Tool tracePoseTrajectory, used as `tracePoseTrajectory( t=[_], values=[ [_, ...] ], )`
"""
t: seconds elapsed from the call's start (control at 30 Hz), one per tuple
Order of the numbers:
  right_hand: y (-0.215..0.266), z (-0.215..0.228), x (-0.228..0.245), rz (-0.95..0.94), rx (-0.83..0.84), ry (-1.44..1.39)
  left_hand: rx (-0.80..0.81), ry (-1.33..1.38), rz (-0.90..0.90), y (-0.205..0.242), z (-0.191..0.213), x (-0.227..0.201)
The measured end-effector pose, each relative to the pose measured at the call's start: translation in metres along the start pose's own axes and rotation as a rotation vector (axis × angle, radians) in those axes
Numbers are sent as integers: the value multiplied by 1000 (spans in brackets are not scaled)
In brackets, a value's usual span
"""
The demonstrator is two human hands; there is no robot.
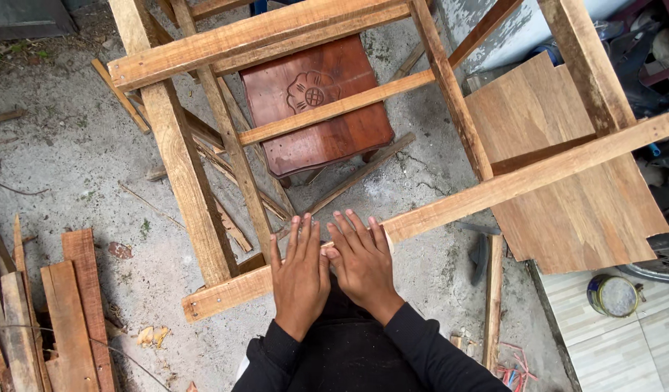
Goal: The person sands the edges and surfaces of a large wooden frame structure using a piece of sandpaper held by hand.
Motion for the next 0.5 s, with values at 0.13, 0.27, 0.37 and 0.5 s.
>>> tracePoseTrajectory(
  t=[0.13, 0.27, 0.37, 0.5],
  values=[
    [2, 8, -33, -66, -21, 27, 47, 67, -59, -6, -18, -19],
    [5, 4, -44, -151, -44, 48, 84, 145, -155, -12, -24, -33],
    [2, 8, -47, -175, -43, 31, 229, 278, -186, -27, -27, -35],
    [0, 13, -44, -217, -39, 16, 373, 456, -167, -36, -21, -31]
  ],
)
Point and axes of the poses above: each hand's wrist, its own y-axis away from the middle knuckle, its own z-axis out of the back of the hand, x = y × z, the point moved 7 cm from there along -y, towards the middle knuckle, and after that the axes turned 7 degrees about y, right-handed, at the moved point
